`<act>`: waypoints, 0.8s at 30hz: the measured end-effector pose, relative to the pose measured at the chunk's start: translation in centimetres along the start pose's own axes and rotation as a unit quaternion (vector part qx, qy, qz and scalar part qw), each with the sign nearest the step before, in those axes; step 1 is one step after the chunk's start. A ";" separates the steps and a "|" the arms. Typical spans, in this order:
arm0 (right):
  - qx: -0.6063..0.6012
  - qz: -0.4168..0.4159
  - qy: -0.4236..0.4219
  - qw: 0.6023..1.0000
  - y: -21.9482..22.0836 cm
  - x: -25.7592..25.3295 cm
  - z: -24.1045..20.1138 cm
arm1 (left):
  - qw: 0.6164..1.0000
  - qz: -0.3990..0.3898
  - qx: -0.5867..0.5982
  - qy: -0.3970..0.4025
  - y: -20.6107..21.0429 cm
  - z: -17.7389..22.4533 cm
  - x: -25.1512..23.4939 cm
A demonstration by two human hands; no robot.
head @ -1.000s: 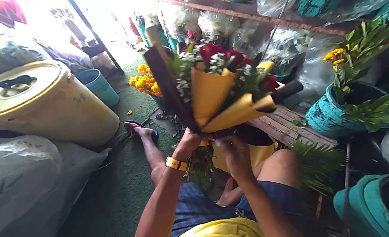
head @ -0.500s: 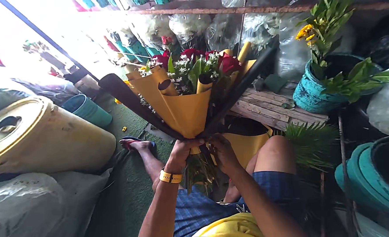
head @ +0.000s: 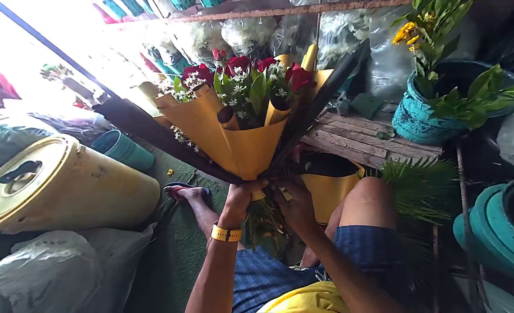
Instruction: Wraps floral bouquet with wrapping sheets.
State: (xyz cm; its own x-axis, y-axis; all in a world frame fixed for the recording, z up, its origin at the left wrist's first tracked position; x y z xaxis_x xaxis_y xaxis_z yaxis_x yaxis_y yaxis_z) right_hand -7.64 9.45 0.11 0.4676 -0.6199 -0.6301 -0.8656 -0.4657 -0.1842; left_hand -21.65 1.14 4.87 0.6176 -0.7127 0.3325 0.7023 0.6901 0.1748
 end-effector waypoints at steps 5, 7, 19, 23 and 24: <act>0.025 -0.024 -0.080 0.996 -0.1 -0.6 0.5 | 1.000 0.000 0.018 -0.025 0.0 0.0 0.6; -0.021 -0.013 -0.083 0.996 -0.3 -0.9 0.1 | 1.000 -0.004 0.024 -0.019 0.3 0.3 0.8; -0.262 -0.134 0.267 0.918 0.2 -3.6 -2.5 | 0.996 0.005 -0.051 0.076 -2.6 -1.4 1.2; -0.559 -0.198 0.529 0.607 -0.5 -3.5 -1.4 | 0.971 0.078 -0.221 -0.036 -1.2 0.4 4.3; -0.548 -0.222 0.513 0.622 -0.8 -3.4 -1.0 | 0.966 0.113 -0.204 -0.113 0.1 1.7 5.0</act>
Point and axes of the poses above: each hand's wrist, its own x-axis away from the middle knuckle, its own y-axis out of the palm, z = x × y, the point moved 2 cm from there along -x, towards the middle knuckle, and after that the axes turned 12 degrees about -y, right-handed, at the moved point
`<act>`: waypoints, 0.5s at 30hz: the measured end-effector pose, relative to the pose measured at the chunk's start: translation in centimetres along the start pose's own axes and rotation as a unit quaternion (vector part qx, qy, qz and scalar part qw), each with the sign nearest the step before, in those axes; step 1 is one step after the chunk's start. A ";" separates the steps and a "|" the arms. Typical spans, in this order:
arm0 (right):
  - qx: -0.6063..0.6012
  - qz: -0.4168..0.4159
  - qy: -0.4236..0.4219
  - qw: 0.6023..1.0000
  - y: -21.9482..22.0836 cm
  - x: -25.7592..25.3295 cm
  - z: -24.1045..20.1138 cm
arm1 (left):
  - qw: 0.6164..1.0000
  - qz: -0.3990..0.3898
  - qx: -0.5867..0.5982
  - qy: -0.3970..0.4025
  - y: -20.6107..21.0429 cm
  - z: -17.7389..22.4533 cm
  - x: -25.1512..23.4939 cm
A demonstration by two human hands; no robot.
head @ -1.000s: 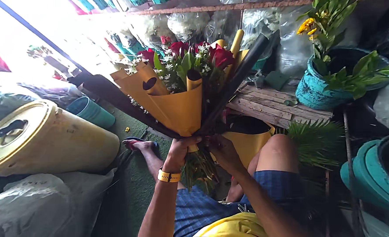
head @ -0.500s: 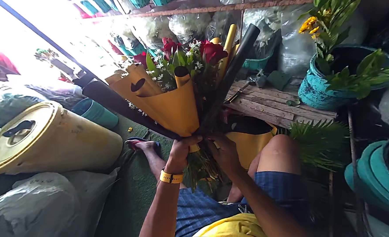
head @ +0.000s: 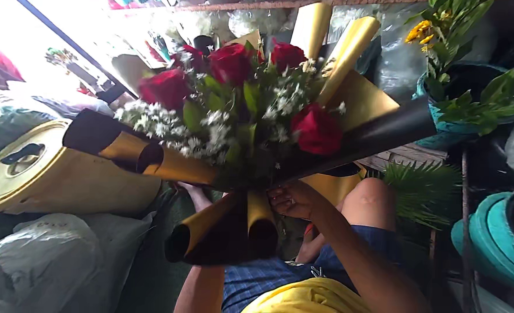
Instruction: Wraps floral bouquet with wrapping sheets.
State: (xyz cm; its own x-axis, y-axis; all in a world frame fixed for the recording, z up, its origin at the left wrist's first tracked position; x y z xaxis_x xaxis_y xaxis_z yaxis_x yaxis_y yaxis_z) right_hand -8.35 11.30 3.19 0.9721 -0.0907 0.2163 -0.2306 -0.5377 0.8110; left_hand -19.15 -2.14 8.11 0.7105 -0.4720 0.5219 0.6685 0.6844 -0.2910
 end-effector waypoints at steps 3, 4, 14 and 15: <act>0.346 0.060 -0.177 0.919 -0.5 1.7 -1.0 | 0.953 -0.101 0.132 0.255 -1.2 -5.8 -4.7; 0.452 0.079 -0.238 0.856 -0.5 2.4 -1.2 | 0.953 -0.105 0.176 0.225 -1.0 -5.5 -4.9; 0.697 0.096 -0.519 0.485 -0.4 1.7 1.0 | 0.952 -0.093 0.273 0.104 1.0 -1.8 -1.7; 0.694 0.087 -0.518 0.493 -0.2 1.6 1.0 | 0.952 -0.094 0.271 0.102 0.9 -1.7 -1.6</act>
Point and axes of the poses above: each hand's wrist, its own x-axis away from the middle knuckle, its own y-axis out of the palm, z = x × y, the point moved 2 cm from there along -x, towards the middle knuckle, and after that the axes turned 12 degrees about -y, right-handed, at the moved point
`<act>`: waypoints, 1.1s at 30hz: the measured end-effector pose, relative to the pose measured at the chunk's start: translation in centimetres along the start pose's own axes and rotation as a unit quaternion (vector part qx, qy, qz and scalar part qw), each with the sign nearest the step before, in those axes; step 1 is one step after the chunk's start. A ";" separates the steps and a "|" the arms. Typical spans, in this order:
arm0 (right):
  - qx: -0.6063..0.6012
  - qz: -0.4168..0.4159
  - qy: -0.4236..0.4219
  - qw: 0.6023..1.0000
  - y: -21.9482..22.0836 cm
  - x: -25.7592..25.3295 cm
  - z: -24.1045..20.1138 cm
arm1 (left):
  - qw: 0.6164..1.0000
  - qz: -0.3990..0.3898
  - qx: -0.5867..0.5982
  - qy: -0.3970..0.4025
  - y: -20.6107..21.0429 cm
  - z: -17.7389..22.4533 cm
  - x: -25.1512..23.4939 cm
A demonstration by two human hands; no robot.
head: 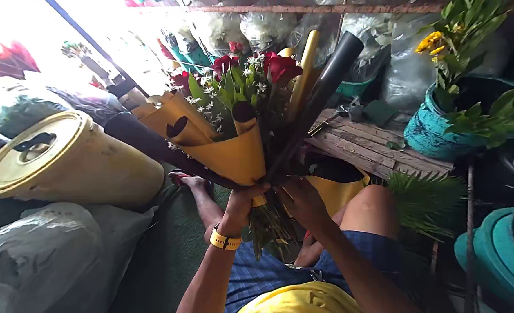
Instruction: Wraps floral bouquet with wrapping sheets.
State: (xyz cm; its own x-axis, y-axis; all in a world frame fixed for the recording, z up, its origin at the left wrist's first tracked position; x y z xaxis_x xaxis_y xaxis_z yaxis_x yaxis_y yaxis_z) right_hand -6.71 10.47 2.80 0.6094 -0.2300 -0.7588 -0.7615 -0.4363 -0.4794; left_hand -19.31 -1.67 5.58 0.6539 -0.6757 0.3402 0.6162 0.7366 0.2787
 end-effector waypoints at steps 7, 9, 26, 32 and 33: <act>-0.145 -0.034 0.031 0.988 -0.2 -0.3 0.4 | 0.999 -0.015 -0.020 0.031 -0.2 -0.2 0.0; -0.147 -0.046 0.031 0.987 -0.4 -0.3 0.6 | 0.999 -0.022 -0.023 0.034 -0.4 -0.3 0.0; -0.576 0.001 0.568 0.587 0.8 -1.1 -1.8 | 0.993 0.013 -0.090 0.071 -2.6 -1.7 1.0; -0.269 -0.064 0.238 0.931 -0.2 0.6 -0.8 | 0.998 0.000 -0.041 0.049 -2.4 -1.0 0.3; -0.265 -0.060 0.226 0.935 -0.2 0.8 -0.7 | 0.998 -0.008 -0.033 0.047 -2.4 -0.9 0.3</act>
Point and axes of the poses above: each hand's wrist, its own x-axis away from the middle knuckle, its own y-axis out of the palm, z = x × y, the point moved 2 cm from there along -x, towards the middle knuckle, and after that the axes turned 12 degrees about -y, right-handed, at the moved point
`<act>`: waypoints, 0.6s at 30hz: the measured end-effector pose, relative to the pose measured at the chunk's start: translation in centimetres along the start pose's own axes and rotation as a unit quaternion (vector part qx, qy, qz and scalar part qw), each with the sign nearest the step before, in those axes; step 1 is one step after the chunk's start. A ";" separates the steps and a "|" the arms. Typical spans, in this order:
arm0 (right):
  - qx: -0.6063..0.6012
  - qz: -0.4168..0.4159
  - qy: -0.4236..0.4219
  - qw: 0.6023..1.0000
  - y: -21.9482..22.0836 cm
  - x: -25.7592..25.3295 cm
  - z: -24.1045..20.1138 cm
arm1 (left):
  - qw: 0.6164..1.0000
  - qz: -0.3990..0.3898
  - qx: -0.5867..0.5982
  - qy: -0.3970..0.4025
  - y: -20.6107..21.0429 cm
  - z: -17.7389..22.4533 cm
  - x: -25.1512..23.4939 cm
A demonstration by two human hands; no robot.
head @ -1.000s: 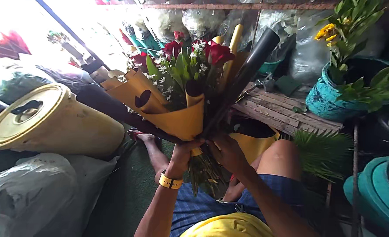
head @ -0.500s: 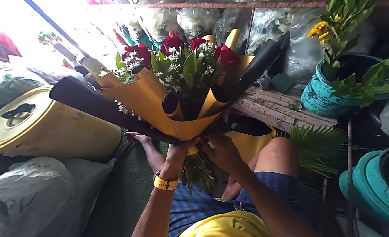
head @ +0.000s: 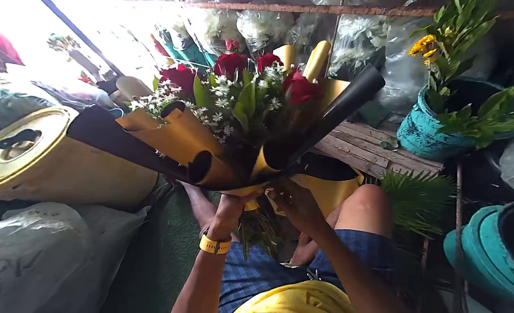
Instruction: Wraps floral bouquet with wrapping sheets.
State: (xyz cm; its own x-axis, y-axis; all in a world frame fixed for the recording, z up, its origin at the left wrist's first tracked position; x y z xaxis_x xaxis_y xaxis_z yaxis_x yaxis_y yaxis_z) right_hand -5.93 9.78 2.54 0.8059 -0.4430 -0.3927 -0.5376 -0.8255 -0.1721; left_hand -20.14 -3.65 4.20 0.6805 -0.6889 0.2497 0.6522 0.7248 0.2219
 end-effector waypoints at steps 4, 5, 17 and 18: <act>-0.081 -0.011 0.033 0.996 -0.1 0.0 0.2 | 1.000 -0.004 0.010 0.001 -0.1 0.0 0.2; -0.130 -0.010 0.054 0.990 -0.1 0.0 0.2 | 1.000 -0.001 0.009 0.003 -0.1 0.0 0.2; -0.225 -0.009 0.159 0.961 -0.1 -0.9 -0.3 | 0.999 -0.009 -0.007 0.033 -1.5 -1.4 0.0; -0.220 -0.019 0.159 0.962 -0.3 -0.9 -0.5 | 0.999 -0.008 -0.009 0.035 -1.4 -1.3 0.1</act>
State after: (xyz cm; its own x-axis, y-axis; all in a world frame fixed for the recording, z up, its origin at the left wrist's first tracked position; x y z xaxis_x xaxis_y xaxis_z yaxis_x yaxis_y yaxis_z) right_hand -6.41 10.27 3.39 0.8956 -0.4367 -0.0844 -0.4058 -0.8800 0.2468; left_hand -20.55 -4.78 2.67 0.6908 -0.7002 0.1802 0.6687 0.7135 0.2089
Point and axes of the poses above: each hand's wrist, its own x-axis away from the middle knuckle, its own y-axis out of the palm, z = x × y, the point moved 2 cm from there along -x, towards the middle knuckle, and after that the axes turned 12 degrees about -y, right-handed, at the moved point
